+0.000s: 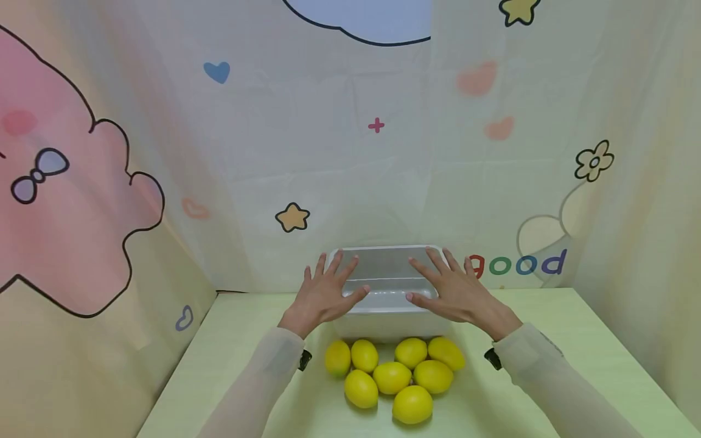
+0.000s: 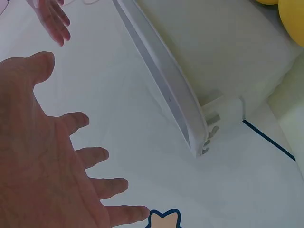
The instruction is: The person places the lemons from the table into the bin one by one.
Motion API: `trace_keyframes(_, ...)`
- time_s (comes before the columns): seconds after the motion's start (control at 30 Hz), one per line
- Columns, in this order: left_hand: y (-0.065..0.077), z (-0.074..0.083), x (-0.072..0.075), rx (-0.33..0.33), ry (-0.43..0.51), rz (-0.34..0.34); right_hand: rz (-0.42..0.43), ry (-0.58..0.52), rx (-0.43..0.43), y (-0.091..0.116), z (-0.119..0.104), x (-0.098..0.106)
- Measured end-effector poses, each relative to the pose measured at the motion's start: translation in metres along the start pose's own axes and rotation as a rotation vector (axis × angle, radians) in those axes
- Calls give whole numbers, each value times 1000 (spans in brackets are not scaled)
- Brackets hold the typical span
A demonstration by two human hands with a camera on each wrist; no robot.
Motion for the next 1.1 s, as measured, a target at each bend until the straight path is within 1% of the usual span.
trace_keyframes(0.23,0,-6,-5,12,39,48,64,0,41,12,-8,-1)
trace_keyframes(0.37,-2,-10,-8,16,65,49,86,-22,58,19,-12,-4)
trace_keyframes(0.53,-4,-17,-11,35,90,47,89,-60,69,28,-16,-9)
trace_keyframes(0.63,-5,-21,-14,43,137,53,102,-69,79,33,-17,-11)
trace_keyframes(0.8,-7,-26,-19,50,212,74,156,-48,137,44,-23,-15)
trace_keyframes(0.97,-8,-33,-24,87,266,83,199,-12,199,53,-32,-19)
trace_keyframes(1.1,-9,-35,-27,109,316,86,216,-19,225,60,-38,-21)
Point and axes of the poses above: each hand's wrist, its own y-axis away from the middle knuckle, its own x-axis out of the back of the hand, z = x × y, the point moved 4 cm from there along -y, towards the middle knuckle, and after that the axes turned 3 degrees about -y, right-handed, at the moved point
